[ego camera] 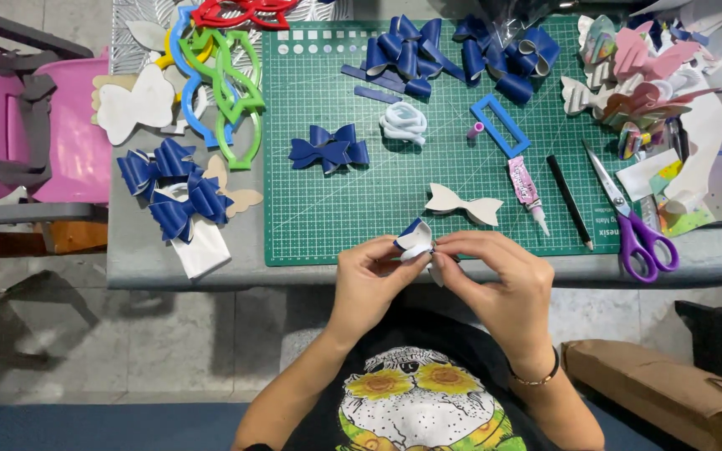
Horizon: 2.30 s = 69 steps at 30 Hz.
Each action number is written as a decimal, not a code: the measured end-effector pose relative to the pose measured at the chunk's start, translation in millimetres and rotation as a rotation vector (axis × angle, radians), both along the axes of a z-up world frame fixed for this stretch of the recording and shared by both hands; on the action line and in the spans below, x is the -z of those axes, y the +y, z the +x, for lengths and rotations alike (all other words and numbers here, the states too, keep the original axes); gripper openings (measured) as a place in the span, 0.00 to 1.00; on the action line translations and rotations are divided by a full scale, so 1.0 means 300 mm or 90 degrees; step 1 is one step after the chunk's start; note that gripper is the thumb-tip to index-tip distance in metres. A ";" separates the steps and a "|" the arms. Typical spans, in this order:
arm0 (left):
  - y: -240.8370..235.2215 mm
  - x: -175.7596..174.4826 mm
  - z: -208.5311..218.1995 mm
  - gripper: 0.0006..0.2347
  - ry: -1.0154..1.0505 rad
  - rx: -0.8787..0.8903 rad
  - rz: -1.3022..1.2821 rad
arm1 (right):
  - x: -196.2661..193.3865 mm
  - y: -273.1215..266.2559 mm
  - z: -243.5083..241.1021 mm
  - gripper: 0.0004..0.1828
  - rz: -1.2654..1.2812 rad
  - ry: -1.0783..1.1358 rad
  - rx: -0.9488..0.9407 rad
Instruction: The person assembles a decorative bow by applying glue to a small white strip, attaching it to a blue and white bow base, trimming excess with scissors, and adding a small white decorative piece to the center.
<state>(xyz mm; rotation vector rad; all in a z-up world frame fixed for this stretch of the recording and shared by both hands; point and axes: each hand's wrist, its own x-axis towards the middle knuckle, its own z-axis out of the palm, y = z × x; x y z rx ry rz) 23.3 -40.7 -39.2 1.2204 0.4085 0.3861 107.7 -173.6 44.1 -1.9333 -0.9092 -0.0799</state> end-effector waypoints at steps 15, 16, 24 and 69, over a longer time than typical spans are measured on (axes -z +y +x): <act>0.026 0.047 -0.009 0.06 -0.152 0.043 0.031 | -0.002 -0.014 0.001 0.06 0.034 0.090 -0.030; 0.024 0.051 -0.008 0.06 -0.151 0.044 0.030 | -0.003 -0.017 -0.002 0.06 0.034 0.091 -0.029; 0.022 0.039 -0.008 0.06 -0.155 0.125 -0.059 | -0.024 -0.040 -0.013 0.06 -0.002 0.075 -0.037; -0.011 0.045 -0.014 0.06 -0.190 0.226 -0.026 | -0.062 -0.115 0.018 0.15 -0.052 0.265 -0.119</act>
